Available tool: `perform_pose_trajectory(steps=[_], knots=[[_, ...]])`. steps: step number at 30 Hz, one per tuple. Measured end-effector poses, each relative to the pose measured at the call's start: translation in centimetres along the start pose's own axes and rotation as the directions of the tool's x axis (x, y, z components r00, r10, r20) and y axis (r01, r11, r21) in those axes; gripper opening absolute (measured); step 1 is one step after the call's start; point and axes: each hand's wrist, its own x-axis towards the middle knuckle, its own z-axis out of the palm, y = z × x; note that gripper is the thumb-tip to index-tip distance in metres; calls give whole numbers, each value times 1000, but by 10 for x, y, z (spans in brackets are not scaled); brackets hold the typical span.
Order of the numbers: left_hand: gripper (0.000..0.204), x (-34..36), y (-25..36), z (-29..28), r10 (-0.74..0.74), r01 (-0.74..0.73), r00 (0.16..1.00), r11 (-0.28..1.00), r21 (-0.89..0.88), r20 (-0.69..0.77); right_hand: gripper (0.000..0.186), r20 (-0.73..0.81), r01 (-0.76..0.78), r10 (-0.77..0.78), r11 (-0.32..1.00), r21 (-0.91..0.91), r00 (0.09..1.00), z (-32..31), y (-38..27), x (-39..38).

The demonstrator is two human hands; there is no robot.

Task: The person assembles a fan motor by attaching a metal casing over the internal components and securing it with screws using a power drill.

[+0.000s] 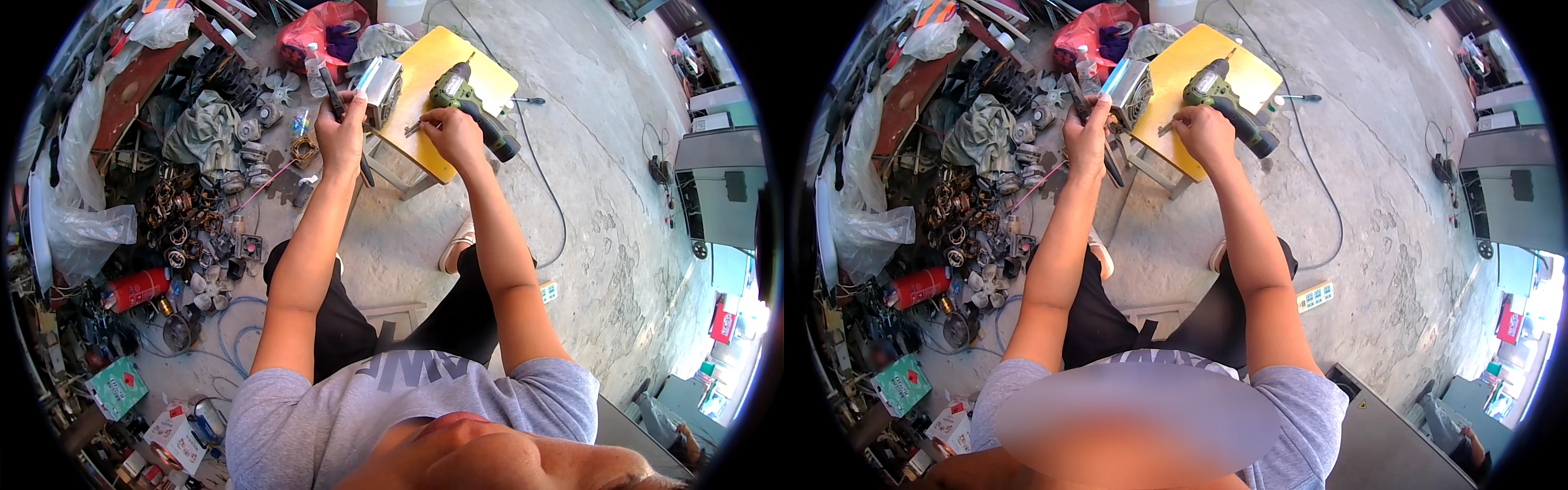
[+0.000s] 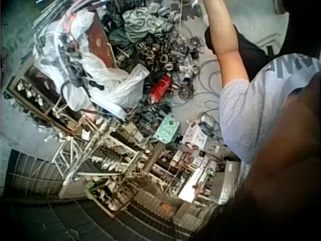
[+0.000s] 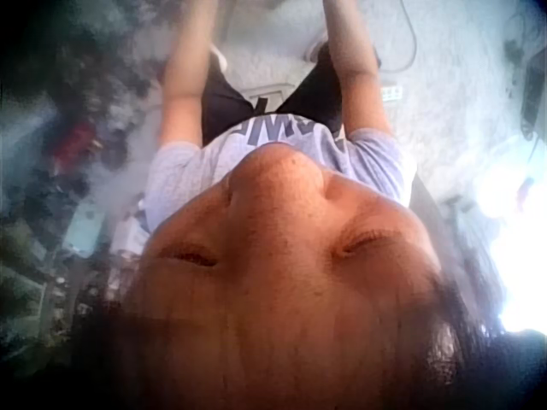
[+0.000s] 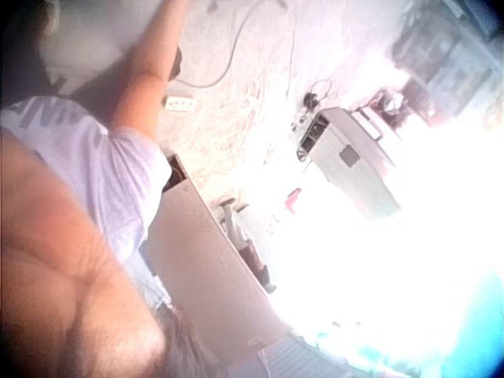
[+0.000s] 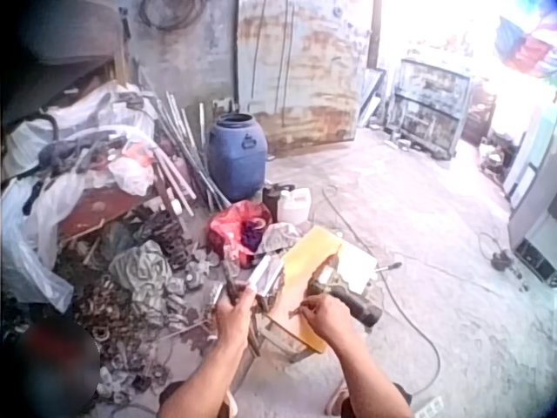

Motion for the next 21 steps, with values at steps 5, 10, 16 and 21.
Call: perform_pose_trajectory(steps=[5, 10, 16, 21], knots=[[23, 0, 1, -2, -5, 5, 1000, 1000, 1, 4, 18, -2, 17, -17, 1000, 7, 1000, 4, 3, 0], [25, 0, 3, -1, -22, 22, 1000, 1000, -9, 9, 21, -111, 72, -64, 995, 65, 992, 6, 3, -1], [23, -2, 12, 3, -57, 57, 998, 997, -48, 1, 24, -42, 114, -106, 893, 435, 993, 2, -20, -6], [24, 2, 11, 0, -110, 112, 994, 989, -94, 22, 25, -50, 132, -122, 880, 457, 991, 12, -29, -11]])
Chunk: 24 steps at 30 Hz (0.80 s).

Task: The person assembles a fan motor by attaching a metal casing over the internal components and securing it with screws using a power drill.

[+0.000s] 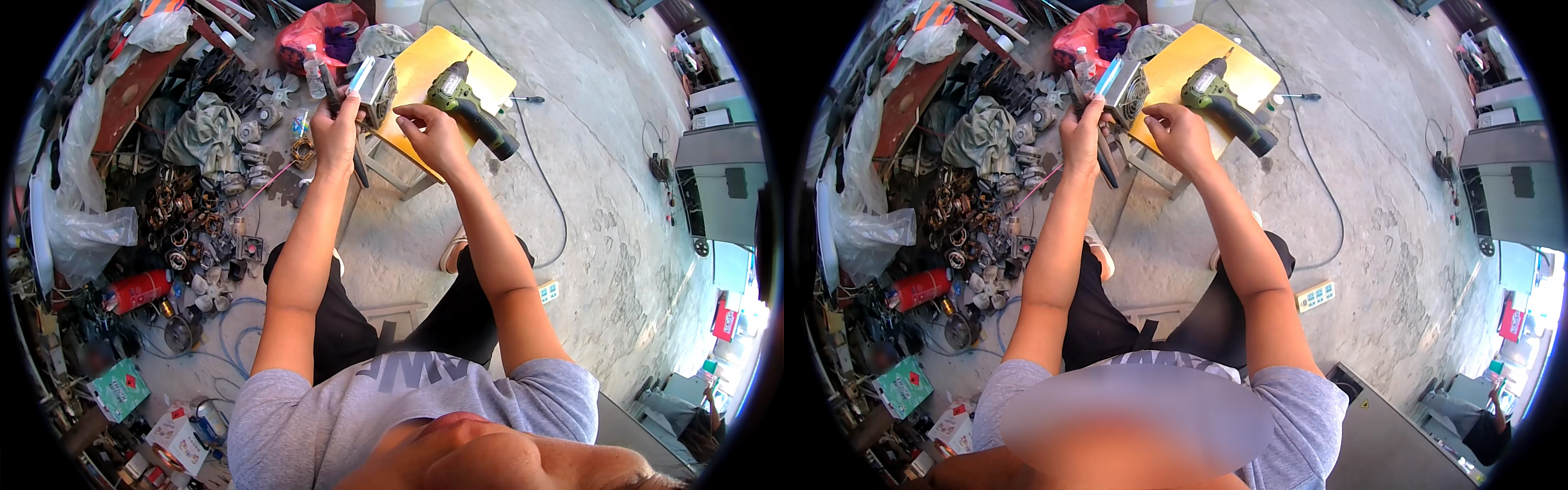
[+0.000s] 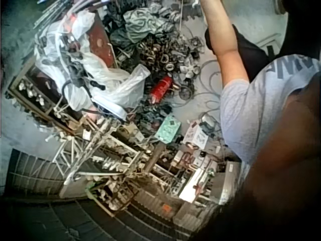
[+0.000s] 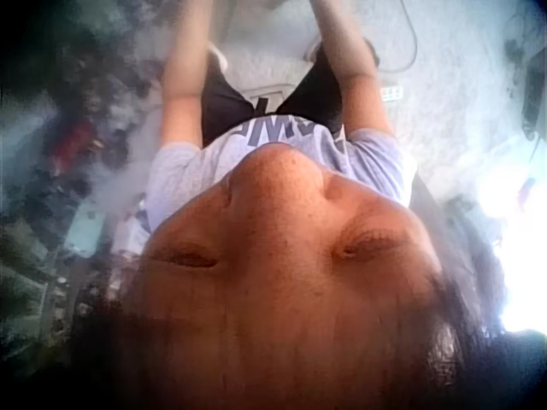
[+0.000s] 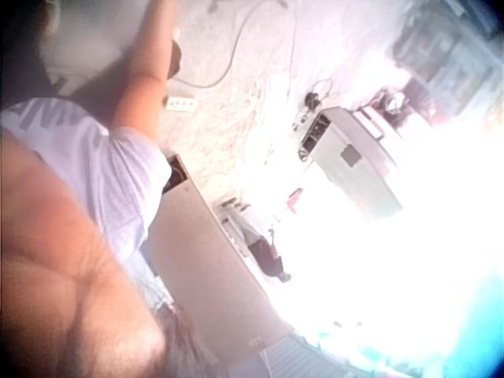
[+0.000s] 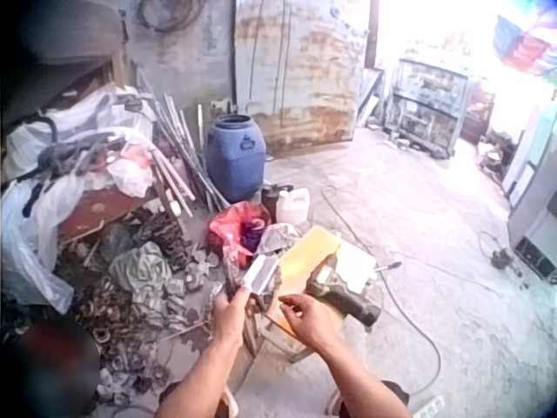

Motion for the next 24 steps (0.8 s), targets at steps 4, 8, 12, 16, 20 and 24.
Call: perform_pose_trajectory(steps=[4, 8, 12, 16, 20, 24], knots=[[16, 3, 1, -4, -49, 51, 999, 993, -106, 18, 25, 41, -51, 51, 999, -5, 998, 1, 0, 0], [10, 11, -2, -13, -211, 234, 972, 903, -361, 102, 23, -7, -73, 75, 978, 196, 997, 1, 11, 2], [9, 14, -1, -21, -228, 306, 950, 818, -487, 213, 24, -27, -114, 126, 954, 278, 992, -9, 2, 2], [9, 16, -1, -23, -233, 334, 939, 786, -520, 251, 25, -22, -147, 163, 934, 326, 986, -15, -3, 1], [9, 15, -5, -20, -225, 339, 936, 781, -524, 271, 33, 156, -344, 310, 768, 540, 938, -22, -14, -2], [10, 12, -8, -14, -205, 291, 953, 827, -481, 223, 50, 431, -553, 346, 543, 632, 833, -33, -17, 0]])
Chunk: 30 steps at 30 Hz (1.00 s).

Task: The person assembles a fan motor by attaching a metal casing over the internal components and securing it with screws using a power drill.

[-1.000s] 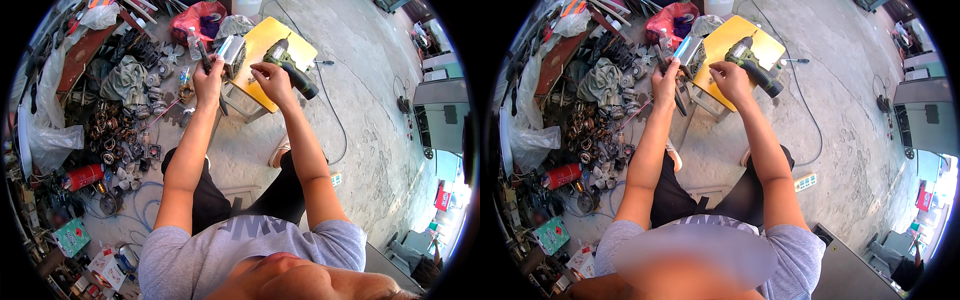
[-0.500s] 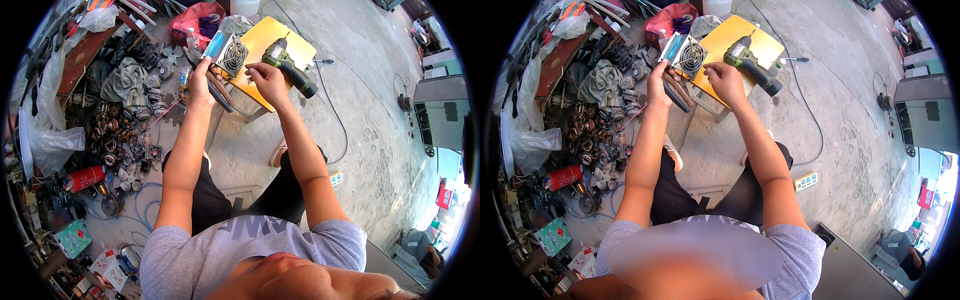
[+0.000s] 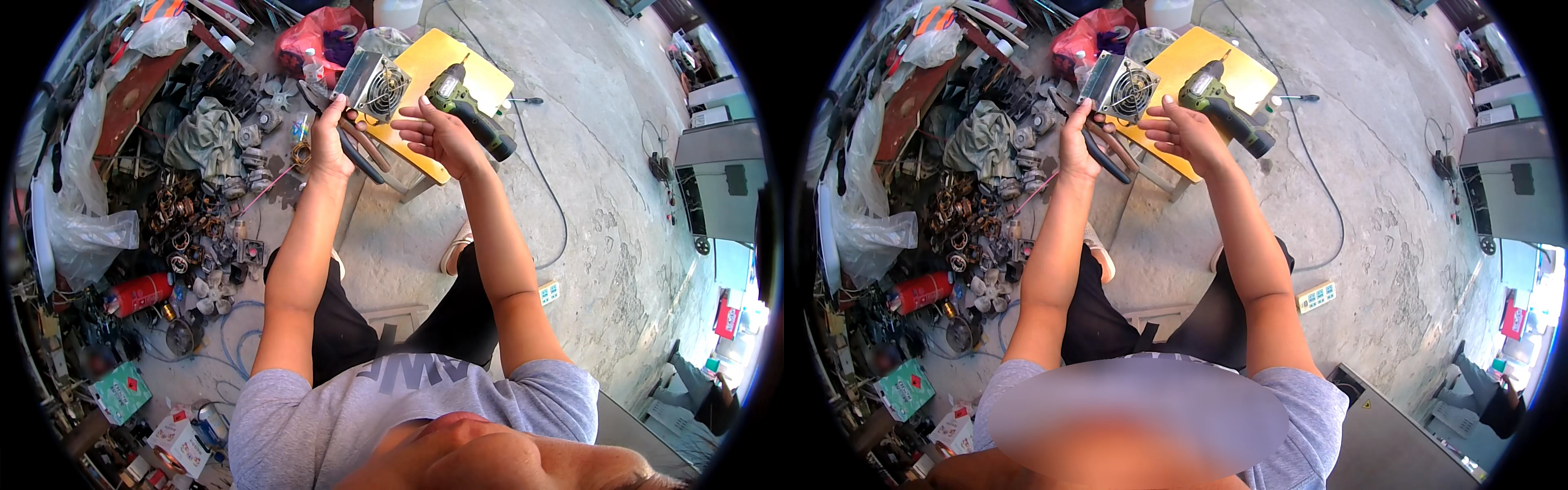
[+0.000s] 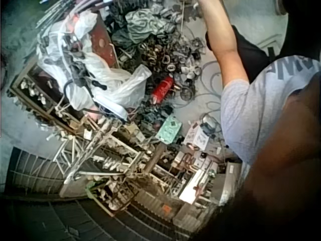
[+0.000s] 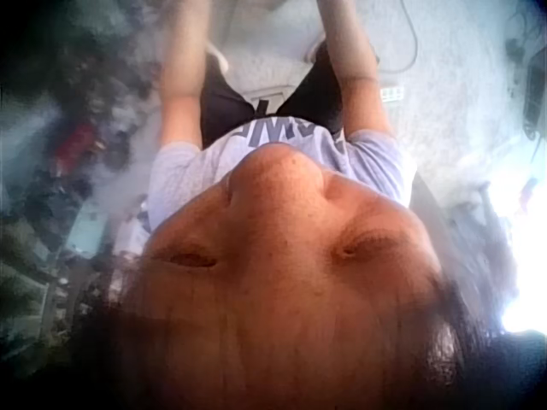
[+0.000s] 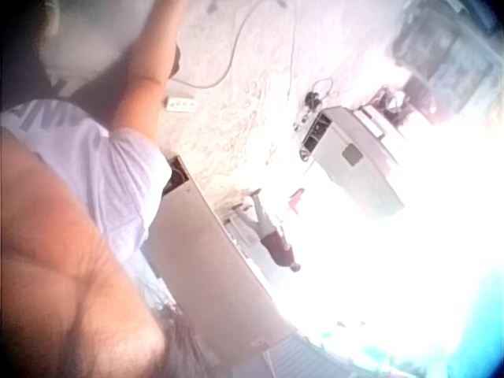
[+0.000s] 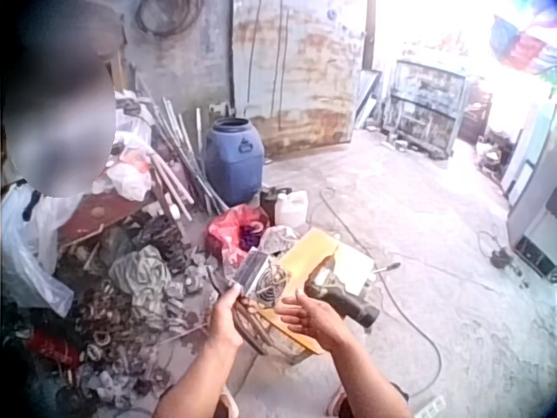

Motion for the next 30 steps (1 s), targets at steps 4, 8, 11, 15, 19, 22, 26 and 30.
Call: perform_pose_trajectory(steps=[4, 8, 11, 15, 19, 22, 26, 30], knots=[[10, -13, -6, 14, 157, -151, 988, 962, 228, -10, 62, 112, -103, 88, 985, 141, 990, -1, 0, 0], [19, -28, -11, 27, 240, -253, 968, 910, 329, 81, 75, 142, -98, 69, 975, 202, 987, -2, 1, -1], [22, -31, -15, 25, 288, -348, 937, 804, 482, 195, 83, 248, -161, 82, 934, 320, 965, -5, 4, 1], [22, -45, -12, 32, 331, -499, 866, 564, 658, 374, 85, 378, -247, 53, 837, 488, 924, -7, 1, -4], [22, -57, -3, 37, 297, -563, 826, 415, 714, 479, 73, 455, -266, -50, 753, 602, 889, -10, 1, -8], [31, -60, -3, 34, 273, -601, 799, 376, 705, 535, 63, 493, -253, -139, 721, 645, 859, -11, 3, -7], [37, -59, -5, 36, 373, -792, 597, 129, 597, 711, 61, 467, -160, -271, 701, 695, 842, -18, 3, -7], [35, -62, -6, 21, 384, -583, 812, 477, 658, 440, 64, 411, -47, -313, 746, 665, 856, -27, -7, -10]])
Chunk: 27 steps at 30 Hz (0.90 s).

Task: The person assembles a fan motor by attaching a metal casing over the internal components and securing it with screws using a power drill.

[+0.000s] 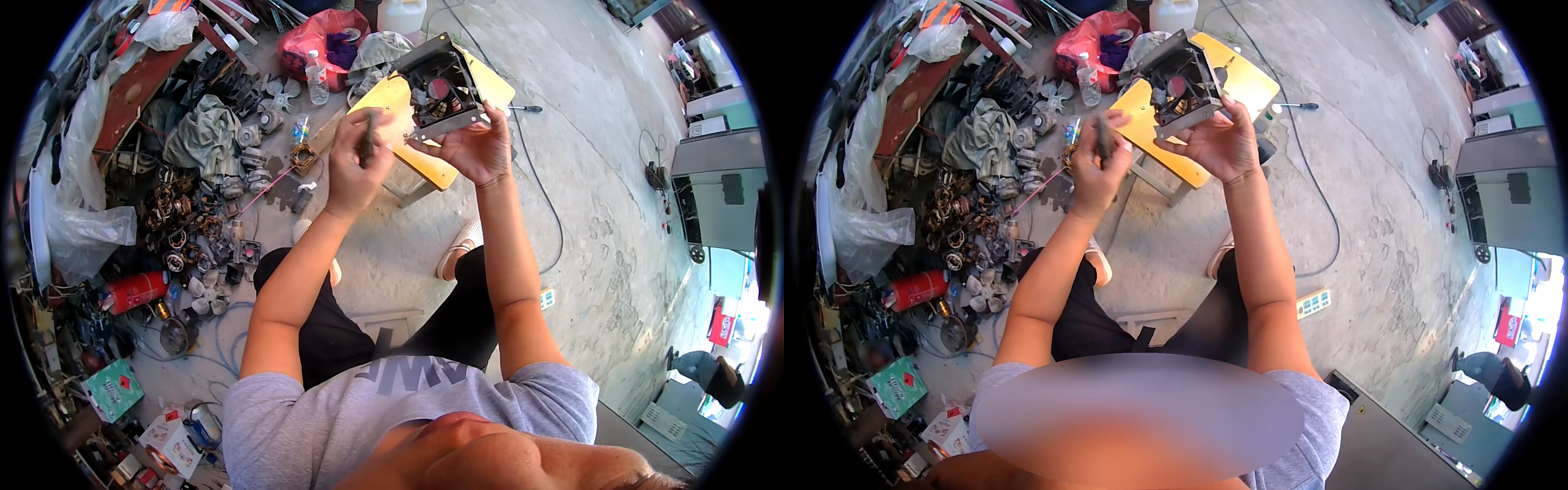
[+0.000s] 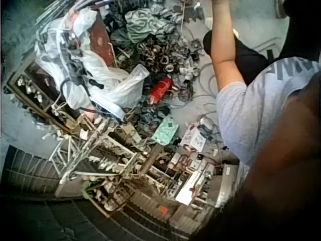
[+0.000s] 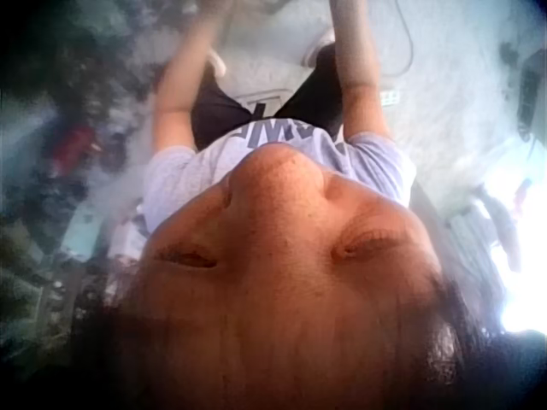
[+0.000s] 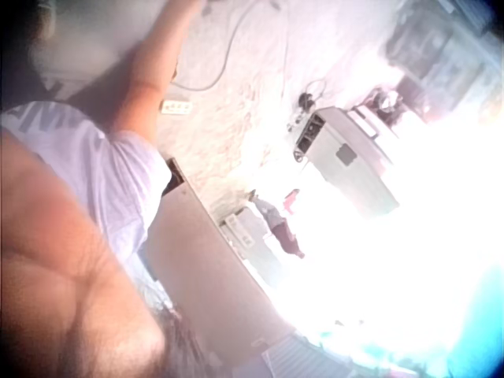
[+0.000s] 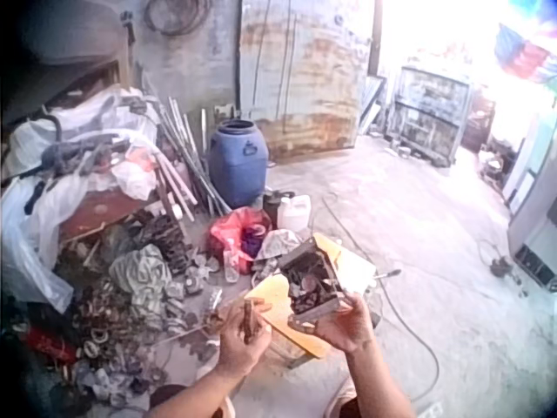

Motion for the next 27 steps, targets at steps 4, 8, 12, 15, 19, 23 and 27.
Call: perform_pose_trajectory(steps=[4, 8, 12, 15, 19, 23, 27], knots=[[29, 17, -18, -22, -705, 450, 706, 381, -808, 61, 77, -169, 57, -88, 982, -179, 982, 1, -2, -3], [15, 18, -42, -51, -695, 527, 640, 86, -846, 328, 73, -169, 10, -55, 966, -257, 984, -6, -3, -5], [12, 19, -30, -56, -696, 585, 588, 15, -811, 411, 65, -201, 1, -64, 955, -298, 978, -10, -2, -7], [13, 15, -23, -56, -752, 653, 526, 58, -755, 398, 66, -222, -28, -68, 914, -404, 973, -12, -2, -9], [25, 7, -18, -49, -794, 707, 513, 178, -684, 325, 67, -266, -77, -65, 868, -490, 962, -8, -1, -9], [48, -1, -32, -59, -688, 804, 474, 84, -589, 549, 68, -255, -99, -44, 848, -520, 966, -8, -1, -7], [57, -5, 6, -48, -603, 857, 431, 39, -515, 671, 69, -296, -115, -62, 832, -543, 953, -6, -3, -10]])
